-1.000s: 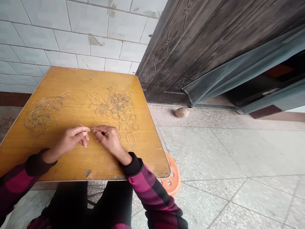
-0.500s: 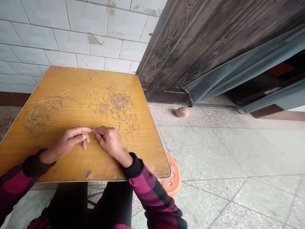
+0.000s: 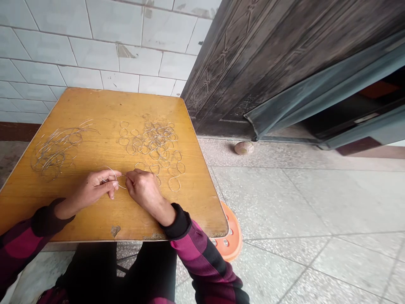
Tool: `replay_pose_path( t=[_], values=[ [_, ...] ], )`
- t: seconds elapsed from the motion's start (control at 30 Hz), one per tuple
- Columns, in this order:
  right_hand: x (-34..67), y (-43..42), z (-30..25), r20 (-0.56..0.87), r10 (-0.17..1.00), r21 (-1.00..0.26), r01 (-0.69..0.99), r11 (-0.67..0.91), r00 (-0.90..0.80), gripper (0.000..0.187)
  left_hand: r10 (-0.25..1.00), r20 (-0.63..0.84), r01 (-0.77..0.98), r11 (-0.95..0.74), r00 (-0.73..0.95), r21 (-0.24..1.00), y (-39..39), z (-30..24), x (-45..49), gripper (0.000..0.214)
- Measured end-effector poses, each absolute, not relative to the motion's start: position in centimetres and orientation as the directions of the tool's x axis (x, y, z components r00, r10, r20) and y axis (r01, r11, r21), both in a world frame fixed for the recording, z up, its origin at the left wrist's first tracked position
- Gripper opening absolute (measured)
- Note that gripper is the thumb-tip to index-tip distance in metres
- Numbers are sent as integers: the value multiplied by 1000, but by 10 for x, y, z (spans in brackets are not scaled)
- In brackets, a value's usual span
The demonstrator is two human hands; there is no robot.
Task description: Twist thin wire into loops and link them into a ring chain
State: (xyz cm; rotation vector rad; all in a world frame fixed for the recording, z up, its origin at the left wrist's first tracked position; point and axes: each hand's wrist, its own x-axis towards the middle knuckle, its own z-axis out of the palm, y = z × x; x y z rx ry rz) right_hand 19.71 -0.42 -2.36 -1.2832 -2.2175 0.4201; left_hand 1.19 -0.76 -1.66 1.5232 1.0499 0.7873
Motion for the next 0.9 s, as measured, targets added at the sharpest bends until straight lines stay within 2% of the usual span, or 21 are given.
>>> replay_pose_path(
  t=[0.13,0.33,0.43,0.5,0.57,0.63,0.7,0.77,0.9],
  values=[
    [195,-5,-26,297,855,-454,725,518,-425,26,918,-73,233,-22,390,972,-8,-16,13,10],
    [195,-8,-26,353,827,-430,710,558,-437,27,918,-59,249,-44,392,968,-6,-20,11,17],
    [195,-9,-24,356,834,-483,681,550,-421,26,910,-66,229,-32,409,973,-5,-19,10,26],
    [195,-9,-22,341,856,-611,600,516,-389,24,913,-81,183,7,400,983,-5,-17,10,27],
    [196,-6,-21,252,903,-823,413,389,-347,22,921,-98,100,64,378,993,-4,-17,10,25],
    [197,-2,-21,75,934,-981,144,132,-349,21,929,-123,8,128,349,992,-4,-17,10,23],
    [199,3,-23,-99,908,-986,-80,-144,-408,23,929,-156,-62,187,335,980,-3,-18,10,23],
    [200,6,-24,-185,848,-927,-199,-319,-497,25,916,-184,-118,239,357,964,-3,-19,10,24],
    [198,7,-25,-150,783,-858,-314,-406,-603,35,883,-197,-220,312,426,924,-3,-22,9,27]
  ],
)
